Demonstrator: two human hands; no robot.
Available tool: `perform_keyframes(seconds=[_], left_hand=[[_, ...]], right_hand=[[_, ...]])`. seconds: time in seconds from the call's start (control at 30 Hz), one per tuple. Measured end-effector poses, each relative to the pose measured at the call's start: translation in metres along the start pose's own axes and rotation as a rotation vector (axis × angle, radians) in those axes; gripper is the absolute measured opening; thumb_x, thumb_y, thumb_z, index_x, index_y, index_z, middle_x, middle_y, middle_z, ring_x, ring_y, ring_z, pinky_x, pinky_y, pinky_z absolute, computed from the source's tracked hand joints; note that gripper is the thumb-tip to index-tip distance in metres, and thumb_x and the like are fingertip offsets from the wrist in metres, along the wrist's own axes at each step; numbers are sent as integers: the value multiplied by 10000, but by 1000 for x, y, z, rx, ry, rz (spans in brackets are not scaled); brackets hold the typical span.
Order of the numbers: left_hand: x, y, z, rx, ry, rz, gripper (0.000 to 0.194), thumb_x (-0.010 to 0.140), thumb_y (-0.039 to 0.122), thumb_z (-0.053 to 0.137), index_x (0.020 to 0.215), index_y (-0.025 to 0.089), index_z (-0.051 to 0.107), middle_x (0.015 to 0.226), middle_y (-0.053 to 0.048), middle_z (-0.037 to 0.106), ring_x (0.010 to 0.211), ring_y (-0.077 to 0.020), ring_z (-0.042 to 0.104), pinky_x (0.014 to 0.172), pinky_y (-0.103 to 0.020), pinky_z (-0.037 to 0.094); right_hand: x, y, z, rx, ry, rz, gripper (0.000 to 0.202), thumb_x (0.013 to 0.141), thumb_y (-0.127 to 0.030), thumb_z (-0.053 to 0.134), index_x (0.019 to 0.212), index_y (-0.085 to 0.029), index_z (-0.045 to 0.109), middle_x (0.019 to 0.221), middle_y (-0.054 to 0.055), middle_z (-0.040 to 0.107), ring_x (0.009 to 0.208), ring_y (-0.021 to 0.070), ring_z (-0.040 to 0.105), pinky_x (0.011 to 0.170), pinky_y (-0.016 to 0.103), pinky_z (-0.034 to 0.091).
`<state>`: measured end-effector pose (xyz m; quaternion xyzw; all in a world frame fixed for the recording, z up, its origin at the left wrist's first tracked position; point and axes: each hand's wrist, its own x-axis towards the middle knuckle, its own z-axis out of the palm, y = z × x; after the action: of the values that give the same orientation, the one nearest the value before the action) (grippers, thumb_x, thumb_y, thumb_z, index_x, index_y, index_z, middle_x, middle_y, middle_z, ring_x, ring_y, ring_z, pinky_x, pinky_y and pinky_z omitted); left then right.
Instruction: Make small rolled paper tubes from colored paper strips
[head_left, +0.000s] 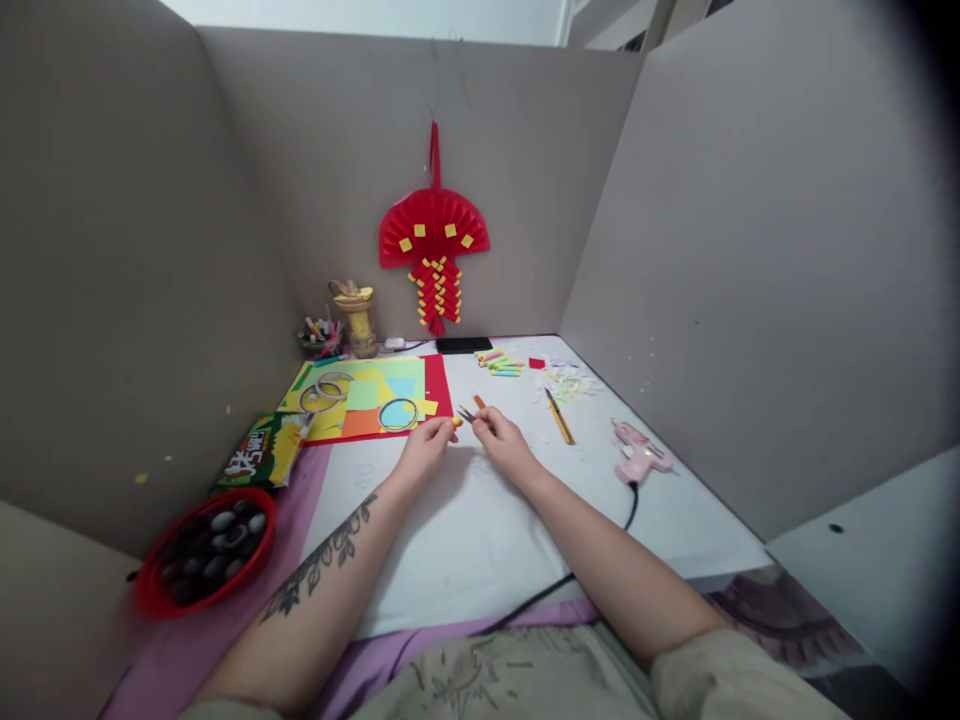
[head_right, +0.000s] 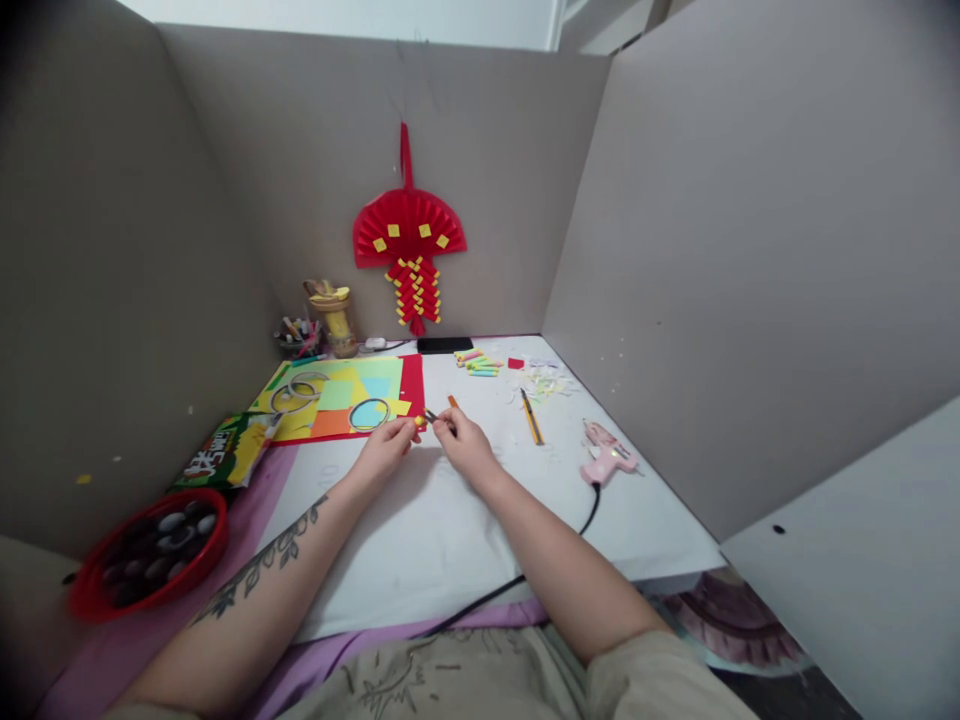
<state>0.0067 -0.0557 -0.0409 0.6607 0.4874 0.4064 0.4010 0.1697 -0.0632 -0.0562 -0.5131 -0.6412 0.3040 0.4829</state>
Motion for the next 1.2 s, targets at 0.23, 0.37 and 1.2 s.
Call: perform_keyframes(seconds=[0.23, 0.37, 1.2], left_hand=[[0, -2, 1, -56, 24, -19, 359, 808, 461, 453, 678, 159, 597, 515, 27, 469, 518, -118, 423, 496, -227, 326], [0, -1, 2, -50, 35, 7, 344, 806, 442, 464, 683, 157, 613, 564, 15, 530, 557, -124, 458, 532, -233, 350], [3, -11, 7, -201, 56, 58, 245, 809, 386, 528, 878, 158, 585, 830, -45, 641, 791, -155, 593, 717, -265, 449]], right_hand=[[-4, -6, 4, -141, 40, -47, 289, 812, -447, 500, 764, -202, 647, 737, 52, 655, 725, 214, 591, 666, 277, 385], [-6, -7, 4, -139, 49, -42, 307, 821, -456, 489, 762, -204, 655, 741, 52, 666, 732, 215, 605, 673, 276, 390], [3, 0, 2, 7, 62, 90, 378, 774, -520, 518, 666, -170, 612, 574, 9, 530, 597, 175, 515, 569, 251, 355]])
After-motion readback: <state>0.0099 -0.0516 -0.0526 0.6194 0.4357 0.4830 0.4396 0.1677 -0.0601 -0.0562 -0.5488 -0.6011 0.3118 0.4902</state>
